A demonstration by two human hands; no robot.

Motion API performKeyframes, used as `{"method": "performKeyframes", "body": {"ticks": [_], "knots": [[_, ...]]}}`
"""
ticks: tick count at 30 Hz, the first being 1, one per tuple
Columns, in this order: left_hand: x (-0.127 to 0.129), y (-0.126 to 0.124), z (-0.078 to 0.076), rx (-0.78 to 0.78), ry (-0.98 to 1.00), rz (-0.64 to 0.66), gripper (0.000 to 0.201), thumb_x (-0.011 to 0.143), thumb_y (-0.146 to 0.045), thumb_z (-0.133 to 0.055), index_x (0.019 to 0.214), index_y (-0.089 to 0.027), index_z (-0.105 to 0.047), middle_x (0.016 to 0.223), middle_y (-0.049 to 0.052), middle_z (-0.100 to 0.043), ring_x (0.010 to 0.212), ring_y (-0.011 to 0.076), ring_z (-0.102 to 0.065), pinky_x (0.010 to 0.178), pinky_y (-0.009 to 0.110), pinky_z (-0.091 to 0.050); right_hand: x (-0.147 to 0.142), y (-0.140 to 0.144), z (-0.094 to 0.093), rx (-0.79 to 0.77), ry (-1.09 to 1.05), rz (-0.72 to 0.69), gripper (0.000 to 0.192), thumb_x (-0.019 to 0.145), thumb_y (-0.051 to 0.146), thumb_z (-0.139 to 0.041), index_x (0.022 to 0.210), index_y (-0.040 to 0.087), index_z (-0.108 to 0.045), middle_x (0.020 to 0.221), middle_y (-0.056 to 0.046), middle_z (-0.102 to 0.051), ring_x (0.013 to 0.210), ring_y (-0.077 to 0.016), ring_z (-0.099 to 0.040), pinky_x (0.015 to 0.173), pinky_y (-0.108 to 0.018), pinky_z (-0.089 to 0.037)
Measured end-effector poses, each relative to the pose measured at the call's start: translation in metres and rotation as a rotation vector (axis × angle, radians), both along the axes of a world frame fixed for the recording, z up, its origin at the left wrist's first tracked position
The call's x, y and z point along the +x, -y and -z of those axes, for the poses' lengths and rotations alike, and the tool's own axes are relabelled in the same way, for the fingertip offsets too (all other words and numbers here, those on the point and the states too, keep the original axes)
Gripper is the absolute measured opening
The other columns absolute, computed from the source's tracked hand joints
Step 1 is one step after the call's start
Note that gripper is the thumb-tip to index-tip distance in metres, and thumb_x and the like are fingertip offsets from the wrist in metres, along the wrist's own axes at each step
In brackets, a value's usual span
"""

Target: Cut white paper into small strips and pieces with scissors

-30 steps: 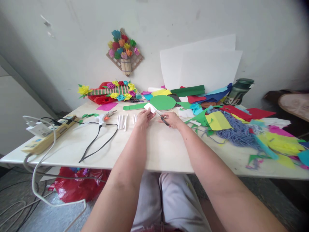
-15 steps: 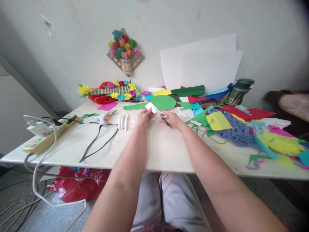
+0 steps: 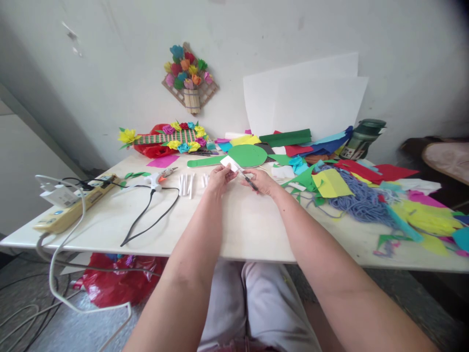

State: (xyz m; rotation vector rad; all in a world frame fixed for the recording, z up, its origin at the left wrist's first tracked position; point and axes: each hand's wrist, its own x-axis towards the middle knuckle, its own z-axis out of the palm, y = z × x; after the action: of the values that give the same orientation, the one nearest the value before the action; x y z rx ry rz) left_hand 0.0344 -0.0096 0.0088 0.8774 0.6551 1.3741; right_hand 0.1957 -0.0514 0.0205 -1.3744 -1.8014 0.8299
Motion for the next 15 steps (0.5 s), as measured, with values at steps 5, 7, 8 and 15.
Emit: {"method": "performKeyframes", "body": {"ticks": [5, 7, 8, 15], "knots": [[-0.0004, 0.0, -0.0007, -0.01, -0.003, -0.005, 0.023, 0.069, -0.022, -0.07, 0.063, -0.013, -0.049, 0.055, 0.001, -0.057, 0.055, 0.0092, -0.059, 0.067, 0.025, -0.051, 0.0009, -0.003, 0.0019, 0.01, -0.025, -0.02, 0.058, 0.067, 0.037, -0.068, 0.119, 0.017, -0.053, 0.045, 0.008, -0.049, 0.033, -0.0054, -0.04, 0.033, -0.016, -0.035], [-0.001, -0.0009, -0.0002, -0.011, -0.002, -0.004, 0.023, 0.069, -0.022, -0.07, 0.063, -0.013, -0.049, 0.055, 0.0, -0.057, 0.055, 0.009, -0.059, 0.065, 0.024, -0.051, 0.0005, -0.0028, 0.0012, 0.018, -0.024, -0.016, 0.06, 0.066, 0.036, -0.069, 0.12, 0.017, -0.052, 0.045, 0.009, -0.049, 0.033, -0.0051, -0.039, 0.033, -0.016, -0.035], [-0.0014, -0.0016, 0.0003, -0.011, -0.003, -0.002, 0.023, 0.069, -0.022, -0.069, 0.063, -0.013, -0.049, 0.055, 0.001, -0.058, 0.055, 0.0089, -0.059, 0.065, 0.023, -0.051, 0.0002, -0.0025, 0.0007, 0.023, -0.023, -0.012, 0.06, 0.066, 0.036, -0.069, 0.121, 0.017, -0.051, 0.046, 0.009, -0.049, 0.032, -0.0048, -0.039, 0.033, -0.016, -0.035], [-0.0034, -0.0067, 0.0046, -0.025, 0.001, -0.004, 0.022, 0.069, -0.021, -0.069, 0.064, -0.012, -0.049, 0.056, 0.001, -0.058, 0.055, 0.0102, -0.061, 0.062, 0.023, -0.051, -0.0025, 0.0003, -0.0022, 0.05, -0.021, 0.013, 0.064, 0.065, 0.038, -0.07, 0.123, 0.02, -0.048, 0.052, 0.008, -0.053, 0.035, -0.0049, -0.042, 0.034, -0.016, -0.036]]}}
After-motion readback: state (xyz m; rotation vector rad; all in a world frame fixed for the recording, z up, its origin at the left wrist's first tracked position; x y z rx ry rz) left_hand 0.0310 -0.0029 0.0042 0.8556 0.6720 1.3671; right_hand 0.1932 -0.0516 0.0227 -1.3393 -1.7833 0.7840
